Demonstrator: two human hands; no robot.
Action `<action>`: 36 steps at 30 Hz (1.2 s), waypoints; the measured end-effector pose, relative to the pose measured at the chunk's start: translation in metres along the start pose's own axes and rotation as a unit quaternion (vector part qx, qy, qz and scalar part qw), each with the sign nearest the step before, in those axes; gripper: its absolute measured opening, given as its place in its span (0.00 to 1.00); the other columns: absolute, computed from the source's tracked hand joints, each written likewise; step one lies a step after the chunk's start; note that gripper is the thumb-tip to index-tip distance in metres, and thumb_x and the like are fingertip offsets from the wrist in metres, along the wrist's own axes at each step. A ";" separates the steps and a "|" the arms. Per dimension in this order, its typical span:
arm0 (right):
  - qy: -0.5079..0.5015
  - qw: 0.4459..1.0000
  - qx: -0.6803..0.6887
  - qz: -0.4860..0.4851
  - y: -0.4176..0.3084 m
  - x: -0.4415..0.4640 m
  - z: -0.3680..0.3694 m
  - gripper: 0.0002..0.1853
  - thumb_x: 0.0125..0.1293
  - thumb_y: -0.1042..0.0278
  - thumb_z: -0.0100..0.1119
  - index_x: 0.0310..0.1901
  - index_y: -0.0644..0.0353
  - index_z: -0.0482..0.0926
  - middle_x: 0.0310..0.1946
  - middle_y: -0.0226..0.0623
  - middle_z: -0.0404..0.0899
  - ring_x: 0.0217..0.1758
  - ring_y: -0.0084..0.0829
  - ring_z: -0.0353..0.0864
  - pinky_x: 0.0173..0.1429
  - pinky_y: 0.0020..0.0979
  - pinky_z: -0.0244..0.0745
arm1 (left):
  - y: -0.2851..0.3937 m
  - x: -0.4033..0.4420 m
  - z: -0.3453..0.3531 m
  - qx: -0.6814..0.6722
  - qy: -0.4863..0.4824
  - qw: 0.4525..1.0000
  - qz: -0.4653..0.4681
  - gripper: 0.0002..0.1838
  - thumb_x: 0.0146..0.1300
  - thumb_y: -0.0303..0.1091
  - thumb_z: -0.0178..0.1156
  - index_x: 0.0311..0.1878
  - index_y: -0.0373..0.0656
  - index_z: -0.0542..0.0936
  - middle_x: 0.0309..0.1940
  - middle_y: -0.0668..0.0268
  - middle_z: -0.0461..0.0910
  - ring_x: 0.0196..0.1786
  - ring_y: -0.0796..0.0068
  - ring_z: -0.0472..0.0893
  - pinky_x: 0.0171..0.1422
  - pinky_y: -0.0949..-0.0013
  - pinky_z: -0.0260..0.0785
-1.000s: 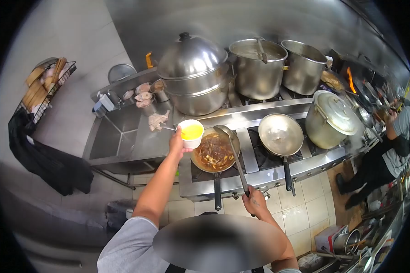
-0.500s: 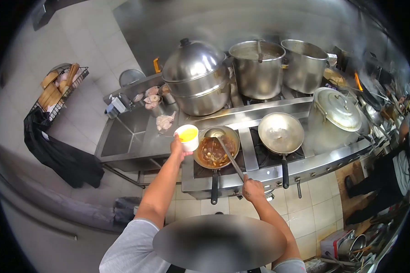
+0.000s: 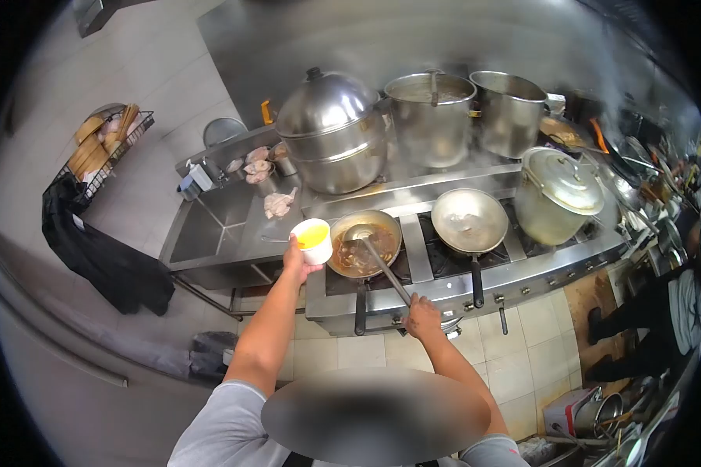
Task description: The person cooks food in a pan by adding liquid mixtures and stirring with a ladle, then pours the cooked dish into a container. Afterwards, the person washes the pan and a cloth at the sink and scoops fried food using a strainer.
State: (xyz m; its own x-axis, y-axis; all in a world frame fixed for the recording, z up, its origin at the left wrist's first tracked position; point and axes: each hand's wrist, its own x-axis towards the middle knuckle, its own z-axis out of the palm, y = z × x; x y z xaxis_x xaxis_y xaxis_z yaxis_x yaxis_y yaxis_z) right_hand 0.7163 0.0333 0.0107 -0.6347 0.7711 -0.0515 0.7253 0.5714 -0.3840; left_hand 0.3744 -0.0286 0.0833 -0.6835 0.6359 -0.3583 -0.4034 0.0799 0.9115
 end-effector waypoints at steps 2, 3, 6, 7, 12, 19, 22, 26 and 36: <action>0.042 0.999 0.014 -0.003 -0.014 -0.017 -0.008 0.28 0.54 0.62 0.64 0.53 0.68 0.68 0.46 0.53 0.74 0.51 0.48 0.75 0.53 0.43 0.71 | 0.003 -0.007 -0.006 -0.004 -0.006 1.000 0.008 0.36 0.67 0.65 0.36 0.65 0.45 0.61 0.55 0.55 0.74 0.48 0.54 0.81 0.40 0.46 0.76; 0.106 0.993 0.056 -0.016 -0.019 -0.025 -0.009 0.31 0.52 0.60 0.67 0.54 0.68 0.68 0.47 0.53 0.73 0.51 0.49 0.73 0.55 0.44 0.70 | 0.001 -0.006 -0.010 -0.007 -0.009 1.000 0.015 0.36 0.67 0.65 0.37 0.65 0.45 0.61 0.56 0.54 0.73 0.48 0.53 0.81 0.42 0.44 0.76; 0.208 0.962 0.175 -0.031 -0.032 -0.048 -0.004 0.35 0.52 0.56 0.68 0.56 0.70 0.68 0.50 0.54 0.72 0.53 0.51 0.71 0.59 0.45 0.66 | 0.000 -0.013 -0.022 -0.021 -0.077 0.996 0.036 0.40 0.62 0.69 0.43 0.67 0.49 0.59 0.64 0.55 0.65 0.60 0.49 0.72 0.53 0.37 0.69; 0.191 0.951 0.244 0.002 -0.044 -0.062 -0.018 0.35 0.55 0.53 0.65 0.59 0.69 0.67 0.54 0.54 0.71 0.58 0.51 0.69 0.62 0.45 0.64 | 0.003 -0.020 -0.024 -0.006 -0.124 0.992 0.030 0.41 0.60 0.71 0.44 0.68 0.51 0.59 0.64 0.57 0.66 0.60 0.51 0.72 0.53 0.38 0.69; 0.156 0.904 0.398 0.001 -0.082 -0.117 -0.056 0.43 0.63 0.39 0.50 0.68 0.67 0.55 0.67 0.57 0.56 0.72 0.49 0.53 0.74 0.40 0.46 | 0.005 -0.101 -0.001 0.050 -0.197 0.979 0.021 0.40 0.58 0.72 0.46 0.64 0.52 0.65 0.56 0.61 0.74 0.51 0.59 0.79 0.40 0.52 0.75; 0.198 0.871 0.447 0.032 -0.091 -0.193 -0.091 0.42 0.69 0.42 0.41 0.70 0.69 0.44 0.71 0.57 0.46 0.76 0.47 0.43 0.76 0.36 0.41 | -0.054 -0.233 0.064 0.115 -0.336 0.935 -0.011 0.38 0.60 0.70 0.46 0.58 0.46 0.69 0.46 0.62 0.79 0.38 0.67 0.82 0.21 0.68 0.75; 0.289 0.854 0.426 0.073 -0.067 -0.259 -0.100 0.33 0.68 0.49 0.45 0.67 0.63 0.56 0.61 0.55 0.64 0.66 0.45 0.63 0.68 0.38 0.58 | -0.094 -0.293 0.099 0.143 -0.393 0.907 -0.040 0.37 0.60 0.70 0.46 0.58 0.45 0.69 0.45 0.63 0.79 0.38 0.69 0.82 0.21 0.68 0.75; 0.417 0.787 0.425 0.161 -0.027 -0.368 -0.107 0.18 0.64 0.55 0.52 0.46 0.63 0.73 0.34 0.49 0.79 0.41 0.46 0.79 0.45 0.42 0.72 | -0.141 -0.369 0.141 0.173 -0.495 0.850 -0.051 0.33 0.65 0.64 0.43 0.57 0.43 0.68 0.44 0.62 0.79 0.38 0.70 0.82 0.22 0.68 0.76; 0.424 0.713 0.342 0.441 0.001 -0.737 -0.118 0.17 0.50 0.56 0.53 0.22 0.64 0.74 0.23 0.46 0.79 0.28 0.41 0.79 0.37 0.36 0.74 | -0.263 -0.703 0.175 0.234 -0.723 0.640 -0.110 0.28 0.69 0.57 0.41 0.54 0.41 0.70 0.41 0.58 0.80 0.37 0.67 0.83 0.26 0.65 0.79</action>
State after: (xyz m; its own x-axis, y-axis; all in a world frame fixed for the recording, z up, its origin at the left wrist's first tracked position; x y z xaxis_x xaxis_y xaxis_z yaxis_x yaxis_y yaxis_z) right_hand 1.2161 -0.5012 0.1566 0.5881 0.8042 -0.0864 0.2589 -0.2884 -0.9218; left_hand 1.0672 -0.3621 0.1308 0.7734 0.5885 -0.2354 0.0654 0.2954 0.9531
